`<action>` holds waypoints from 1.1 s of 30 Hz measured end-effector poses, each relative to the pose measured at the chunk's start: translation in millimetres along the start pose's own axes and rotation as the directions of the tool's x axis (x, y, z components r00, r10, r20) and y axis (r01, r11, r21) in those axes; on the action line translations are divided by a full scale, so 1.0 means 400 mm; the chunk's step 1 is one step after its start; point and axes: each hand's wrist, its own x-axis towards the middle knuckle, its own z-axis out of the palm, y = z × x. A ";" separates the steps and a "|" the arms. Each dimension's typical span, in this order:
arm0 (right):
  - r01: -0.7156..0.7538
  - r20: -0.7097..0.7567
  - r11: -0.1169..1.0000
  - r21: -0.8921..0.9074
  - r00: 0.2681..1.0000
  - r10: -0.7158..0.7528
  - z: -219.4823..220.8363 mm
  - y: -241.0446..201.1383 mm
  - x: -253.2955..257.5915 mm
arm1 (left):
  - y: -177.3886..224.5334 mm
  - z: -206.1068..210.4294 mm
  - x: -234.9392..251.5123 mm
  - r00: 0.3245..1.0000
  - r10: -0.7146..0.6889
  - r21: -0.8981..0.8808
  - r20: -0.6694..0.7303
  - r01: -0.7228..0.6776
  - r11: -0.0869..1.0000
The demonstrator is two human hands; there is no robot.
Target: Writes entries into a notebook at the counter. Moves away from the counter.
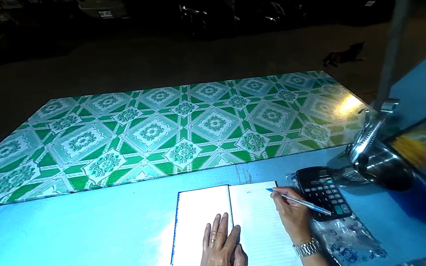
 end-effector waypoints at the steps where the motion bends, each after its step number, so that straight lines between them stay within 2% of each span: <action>1: -0.009 -0.024 1.000 -0.001 1.000 0.009 -0.005 0.000 -0.002 | 0.000 0.000 0.000 1.000 0.001 0.001 0.003 -0.001 1.000; 6: -0.072 -0.039 0.997 -0.010 0.997 0.072 -0.005 0.000 0.007 | -0.003 -0.005 0.001 1.000 0.001 -0.005 0.024 -0.001 1.000; 16: -0.025 -0.009 0.998 -0.058 1.000 0.024 0.002 0.019 0.017 | -0.013 -0.001 -0.003 1.000 0.014 0.011 0.021 -0.014 1.000; 25: 0.082 0.049 0.986 -0.146 0.996 -0.076 0.006 0.035 0.023 | -0.010 -0.003 -0.003 1.000 0.007 0.024 0.031 -0.008 1.000; 33: 0.083 0.056 0.986 -0.144 0.996 -0.075 0.008 0.041 0.021 | -0.007 -0.005 -0.002 1.000 0.011 0.018 0.020 -0.011 1.000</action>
